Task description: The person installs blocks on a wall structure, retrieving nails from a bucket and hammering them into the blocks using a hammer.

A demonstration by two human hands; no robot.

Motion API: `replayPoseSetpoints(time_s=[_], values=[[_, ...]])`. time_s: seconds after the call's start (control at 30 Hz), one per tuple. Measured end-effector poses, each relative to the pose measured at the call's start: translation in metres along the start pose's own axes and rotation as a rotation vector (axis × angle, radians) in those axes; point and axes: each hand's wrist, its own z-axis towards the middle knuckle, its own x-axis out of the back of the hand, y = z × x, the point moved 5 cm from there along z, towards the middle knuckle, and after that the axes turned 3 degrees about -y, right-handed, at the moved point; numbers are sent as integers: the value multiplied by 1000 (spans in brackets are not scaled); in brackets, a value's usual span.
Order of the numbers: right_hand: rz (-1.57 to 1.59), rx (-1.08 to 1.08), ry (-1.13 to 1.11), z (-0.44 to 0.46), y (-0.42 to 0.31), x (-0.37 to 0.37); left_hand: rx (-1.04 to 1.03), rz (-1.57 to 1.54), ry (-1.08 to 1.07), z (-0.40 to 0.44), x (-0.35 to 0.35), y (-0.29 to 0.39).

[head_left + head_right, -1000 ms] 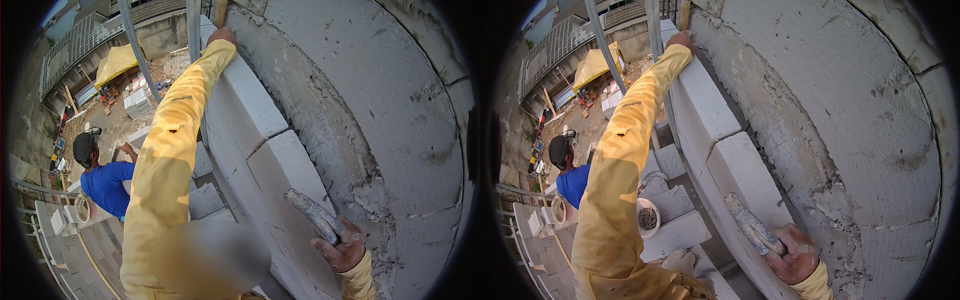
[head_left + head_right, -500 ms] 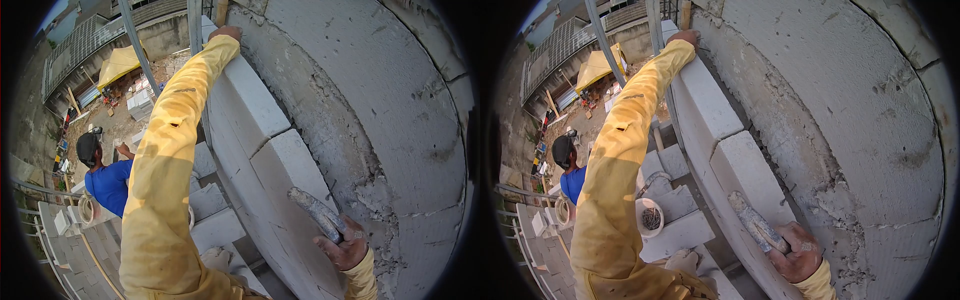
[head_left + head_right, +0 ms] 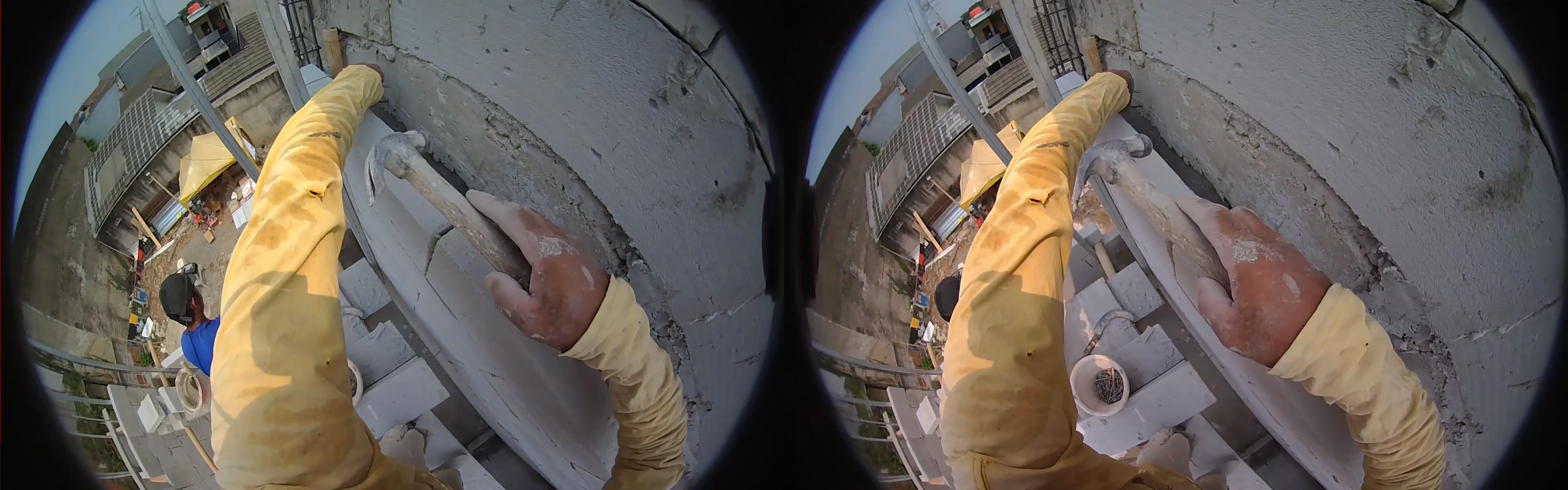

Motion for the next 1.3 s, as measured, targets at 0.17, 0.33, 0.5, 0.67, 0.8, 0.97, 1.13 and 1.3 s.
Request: replayPoseSetpoints(time_s=[0.17,0.33,0.5,0.67,0.8,0.97,1.13,1.3], values=[[-117,-317,-243,3,41,-22,-83,167,-50,59,-1,4],[-134,-206,-233,58,30,-34,-271,207,-45,80,-15,-3],[-328,-229,-334,112,56,-58,-217,86,109,-13,4,-7],[-349,-179,-280,149,69,-77,-328,478,42,25,-2,19],[-374,-160,-227,174,59,-83,-254,506,-121,119,-21,14],[-308,-131,-229,191,51,-92,-255,440,-137,116,-20,15],[-305,-263,-320,198,60,-84,-277,395,-128,112,-17,16],[-278,-79,-214,188,48,-89,-283,364,-129,127,-22,16]])
